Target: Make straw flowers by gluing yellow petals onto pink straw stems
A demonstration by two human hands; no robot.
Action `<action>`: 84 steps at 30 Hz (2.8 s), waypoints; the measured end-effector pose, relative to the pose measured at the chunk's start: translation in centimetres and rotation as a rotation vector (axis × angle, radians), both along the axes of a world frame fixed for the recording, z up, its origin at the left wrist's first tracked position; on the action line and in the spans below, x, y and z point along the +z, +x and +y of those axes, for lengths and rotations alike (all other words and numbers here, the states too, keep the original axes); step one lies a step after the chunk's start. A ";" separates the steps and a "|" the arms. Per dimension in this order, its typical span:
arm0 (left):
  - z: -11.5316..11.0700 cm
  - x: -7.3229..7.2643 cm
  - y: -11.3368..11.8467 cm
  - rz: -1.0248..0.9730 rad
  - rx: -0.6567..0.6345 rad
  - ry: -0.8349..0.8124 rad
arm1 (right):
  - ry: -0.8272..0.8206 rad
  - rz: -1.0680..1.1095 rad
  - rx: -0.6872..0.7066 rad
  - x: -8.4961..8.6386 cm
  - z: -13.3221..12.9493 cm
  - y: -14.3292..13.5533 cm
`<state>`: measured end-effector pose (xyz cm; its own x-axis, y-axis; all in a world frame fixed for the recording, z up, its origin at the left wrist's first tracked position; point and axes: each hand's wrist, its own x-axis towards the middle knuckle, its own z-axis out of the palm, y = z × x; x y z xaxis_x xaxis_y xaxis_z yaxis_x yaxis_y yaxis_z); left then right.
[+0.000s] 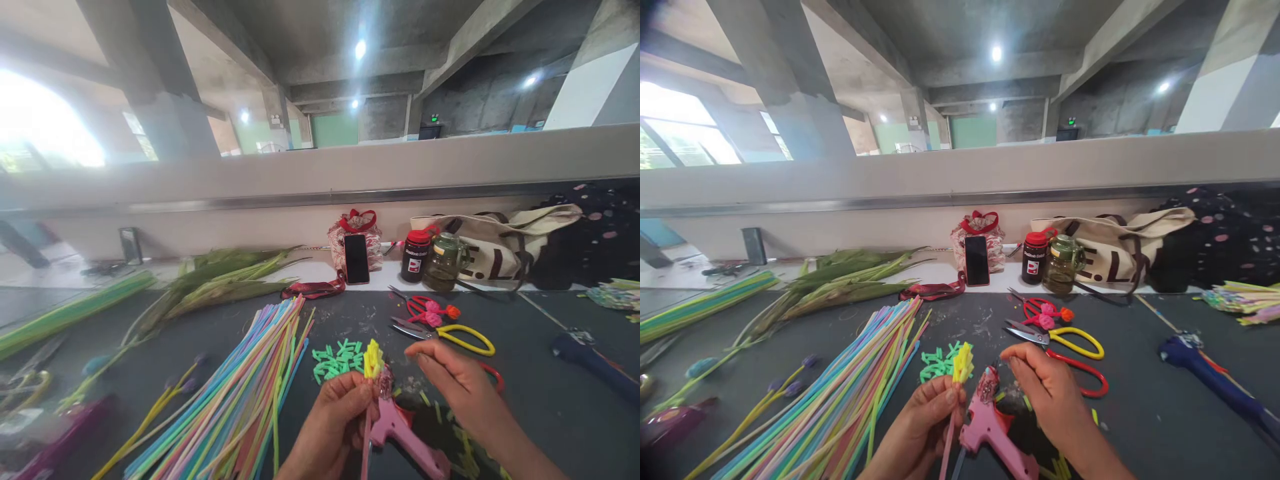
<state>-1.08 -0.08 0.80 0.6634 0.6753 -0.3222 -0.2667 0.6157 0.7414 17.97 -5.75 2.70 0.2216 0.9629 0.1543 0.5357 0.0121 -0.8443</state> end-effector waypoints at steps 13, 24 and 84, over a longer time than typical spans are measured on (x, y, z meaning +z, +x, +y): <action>-0.3 -0.4 -0.1 -0.106 -0.238 0.020 | 0.102 0.363 0.189 2.4 1.6 0.1; -0.3 -1.2 0.3 -0.248 -0.285 -0.004 | 0.024 0.582 0.110 0.5 2.2 1.1; -0.2 0.3 0.9 -0.073 0.302 0.006 | -0.153 0.621 0.261 0.6 0.1 -3.7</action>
<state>-0.22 -0.26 1.12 0.4533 0.8472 -0.2771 -0.4896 0.4964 0.7169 14.24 -5.61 3.34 -0.0171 0.9976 -0.0677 -0.0516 -0.0685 -0.9963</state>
